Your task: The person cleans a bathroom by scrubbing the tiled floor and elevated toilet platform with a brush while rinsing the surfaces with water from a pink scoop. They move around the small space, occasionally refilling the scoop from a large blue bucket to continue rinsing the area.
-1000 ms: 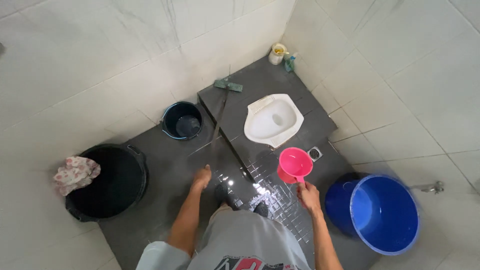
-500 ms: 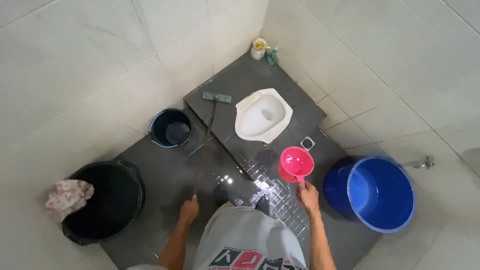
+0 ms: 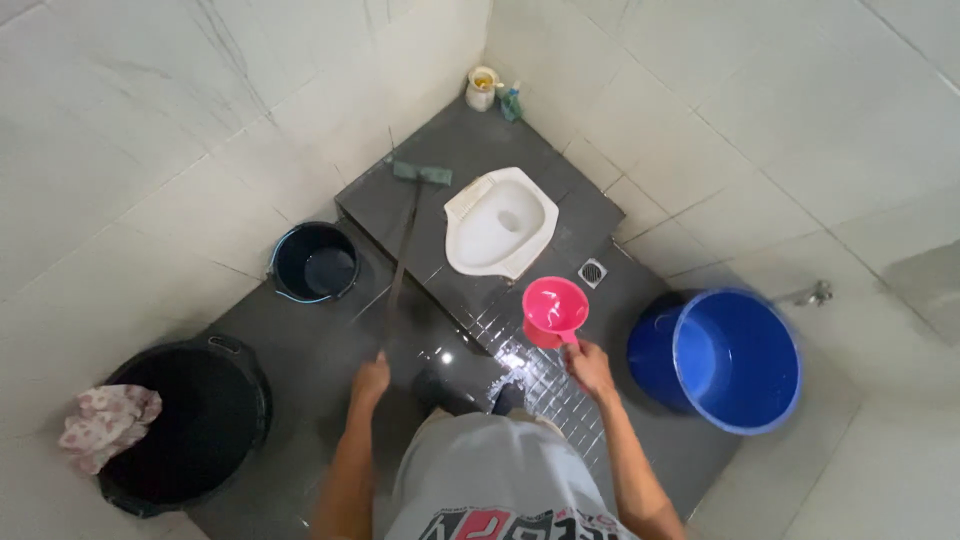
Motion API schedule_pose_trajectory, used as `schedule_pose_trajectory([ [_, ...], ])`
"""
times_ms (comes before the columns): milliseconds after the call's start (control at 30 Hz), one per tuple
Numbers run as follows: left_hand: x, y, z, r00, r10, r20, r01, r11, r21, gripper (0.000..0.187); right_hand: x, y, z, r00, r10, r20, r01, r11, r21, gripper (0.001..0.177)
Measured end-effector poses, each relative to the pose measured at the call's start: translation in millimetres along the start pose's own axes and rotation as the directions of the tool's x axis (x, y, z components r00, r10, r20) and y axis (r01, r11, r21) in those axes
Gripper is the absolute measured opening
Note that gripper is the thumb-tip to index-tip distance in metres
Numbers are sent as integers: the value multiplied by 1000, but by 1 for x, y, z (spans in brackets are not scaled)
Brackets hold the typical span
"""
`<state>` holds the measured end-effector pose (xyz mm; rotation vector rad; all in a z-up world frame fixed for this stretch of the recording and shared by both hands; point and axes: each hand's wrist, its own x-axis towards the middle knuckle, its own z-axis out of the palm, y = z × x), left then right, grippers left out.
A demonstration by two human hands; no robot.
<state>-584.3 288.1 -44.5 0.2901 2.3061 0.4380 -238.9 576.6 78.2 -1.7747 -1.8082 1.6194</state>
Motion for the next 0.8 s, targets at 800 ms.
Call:
schedule_pose_trajectory([
  [800,-41,37,15,987,-161,-24,156,978,-136,66,1,-7,-43,1000,6,4,-5,997,-71,32],
])
